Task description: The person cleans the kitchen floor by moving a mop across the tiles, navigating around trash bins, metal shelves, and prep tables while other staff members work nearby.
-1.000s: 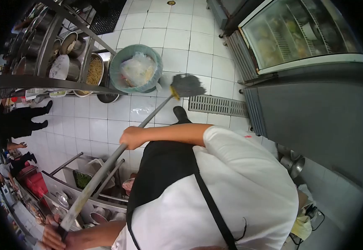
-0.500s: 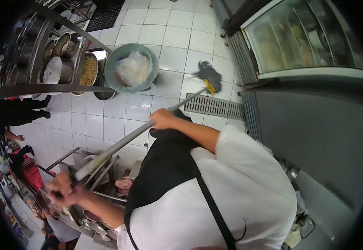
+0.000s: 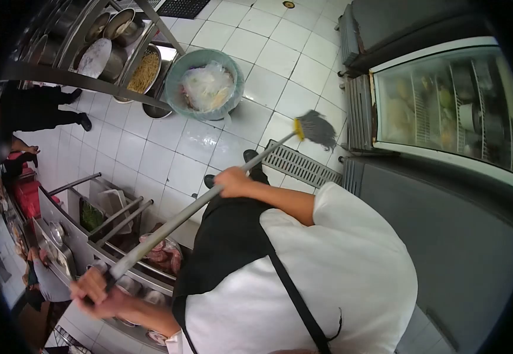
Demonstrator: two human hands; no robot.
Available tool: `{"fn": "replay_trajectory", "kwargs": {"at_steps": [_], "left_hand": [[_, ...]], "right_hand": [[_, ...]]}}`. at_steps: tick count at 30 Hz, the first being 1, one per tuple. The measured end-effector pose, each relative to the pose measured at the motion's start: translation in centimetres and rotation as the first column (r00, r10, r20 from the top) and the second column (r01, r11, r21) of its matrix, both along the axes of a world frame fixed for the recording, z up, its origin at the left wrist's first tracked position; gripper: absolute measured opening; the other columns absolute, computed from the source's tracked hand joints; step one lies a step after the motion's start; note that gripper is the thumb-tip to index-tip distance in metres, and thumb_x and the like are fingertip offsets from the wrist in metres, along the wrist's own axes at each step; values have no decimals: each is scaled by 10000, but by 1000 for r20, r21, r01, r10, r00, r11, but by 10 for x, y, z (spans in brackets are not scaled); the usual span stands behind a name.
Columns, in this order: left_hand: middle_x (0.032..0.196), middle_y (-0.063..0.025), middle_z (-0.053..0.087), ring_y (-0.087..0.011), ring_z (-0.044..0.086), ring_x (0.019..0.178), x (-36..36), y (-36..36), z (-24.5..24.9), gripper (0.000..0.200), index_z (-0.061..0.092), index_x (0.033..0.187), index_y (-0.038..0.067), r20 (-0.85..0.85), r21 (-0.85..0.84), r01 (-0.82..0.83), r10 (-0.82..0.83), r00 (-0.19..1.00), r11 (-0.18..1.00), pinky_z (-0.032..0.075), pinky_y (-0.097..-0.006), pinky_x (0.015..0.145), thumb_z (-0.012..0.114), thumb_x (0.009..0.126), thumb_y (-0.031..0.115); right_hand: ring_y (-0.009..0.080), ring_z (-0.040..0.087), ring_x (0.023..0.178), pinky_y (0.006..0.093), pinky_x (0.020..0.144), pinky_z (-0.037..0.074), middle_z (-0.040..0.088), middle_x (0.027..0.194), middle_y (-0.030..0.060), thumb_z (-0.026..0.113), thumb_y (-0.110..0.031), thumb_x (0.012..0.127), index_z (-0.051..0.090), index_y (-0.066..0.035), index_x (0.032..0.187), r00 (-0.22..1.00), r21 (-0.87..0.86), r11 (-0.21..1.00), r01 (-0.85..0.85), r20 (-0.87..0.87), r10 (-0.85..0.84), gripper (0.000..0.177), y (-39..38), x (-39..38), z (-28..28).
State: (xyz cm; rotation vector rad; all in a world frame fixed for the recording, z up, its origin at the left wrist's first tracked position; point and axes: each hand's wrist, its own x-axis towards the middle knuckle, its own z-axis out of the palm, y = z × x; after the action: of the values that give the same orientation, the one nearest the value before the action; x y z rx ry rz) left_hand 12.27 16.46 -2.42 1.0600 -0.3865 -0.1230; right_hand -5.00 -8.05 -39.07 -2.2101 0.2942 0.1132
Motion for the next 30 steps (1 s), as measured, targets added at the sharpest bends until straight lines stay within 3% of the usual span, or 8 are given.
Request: {"fn": "replay_trajectory", "kwargs": {"at_steps": [3,4,7,14,17,21,23,30], "left_hand": [[528,29,251,-103,306,539,-2,68,77,253,405,723,120,0,-84,166,-166,986,983,250,-281,544,465,940,237],[564,0,325,-124,315,532,-16,88,93,200,450,778,93,238,200,-510,463,854,837,277,-290,555,494,917,229],[421,46,284,-102,321,356,-48,72,136,412,401,661,132,364,136,-271,206,908,953,308,-258,419,416,990,379],[473,80,344,-70,330,350,-67,107,71,315,510,884,119,425,60,-622,544,723,780,315,-257,394,424,997,401],[594,-34,388,-127,299,505,-37,121,-17,180,474,793,70,418,-9,-14,17,908,1000,278,-304,531,532,877,218],[616,-89,491,-174,449,548,-55,-90,-120,94,492,762,37,291,160,-258,204,935,953,372,-297,536,507,822,107],[759,-155,613,-230,583,716,-88,-188,-147,37,520,794,5,156,131,34,-54,986,991,490,-345,690,514,828,17],[932,-136,663,-233,625,956,-145,-326,-236,8,643,834,-41,190,434,463,-581,791,772,455,-324,869,645,826,-41]], "right_hand": [[372,616,671,488,610,487,596,636,135,678,-216,623,612,-113,700,929,186,919,-349,197,313,145,41,50,42],[376,618,677,493,616,487,604,648,145,668,-224,644,617,-105,701,880,170,877,-449,257,400,142,59,65,47],[385,622,697,504,631,487,625,684,167,648,-247,685,632,-88,713,758,144,770,-622,360,544,161,86,93,60],[388,624,706,510,644,488,647,718,167,666,-250,660,655,-81,734,718,79,730,-678,280,637,185,59,84,27],[389,632,684,504,620,500,654,719,193,668,-222,637,679,-83,734,868,43,868,-495,63,492,171,-13,71,-16],[362,625,892,478,779,501,657,836,157,665,-110,690,657,-67,803,955,-260,940,220,253,-153,121,-191,16,-50],[323,593,1011,438,837,497,645,1014,118,696,-113,722,669,-70,920,922,-420,823,382,107,-373,204,-262,-16,-7],[300,592,992,426,830,489,636,956,110,699,-331,821,622,-59,815,846,-580,636,509,203,-493,283,-312,-60,8]]}}
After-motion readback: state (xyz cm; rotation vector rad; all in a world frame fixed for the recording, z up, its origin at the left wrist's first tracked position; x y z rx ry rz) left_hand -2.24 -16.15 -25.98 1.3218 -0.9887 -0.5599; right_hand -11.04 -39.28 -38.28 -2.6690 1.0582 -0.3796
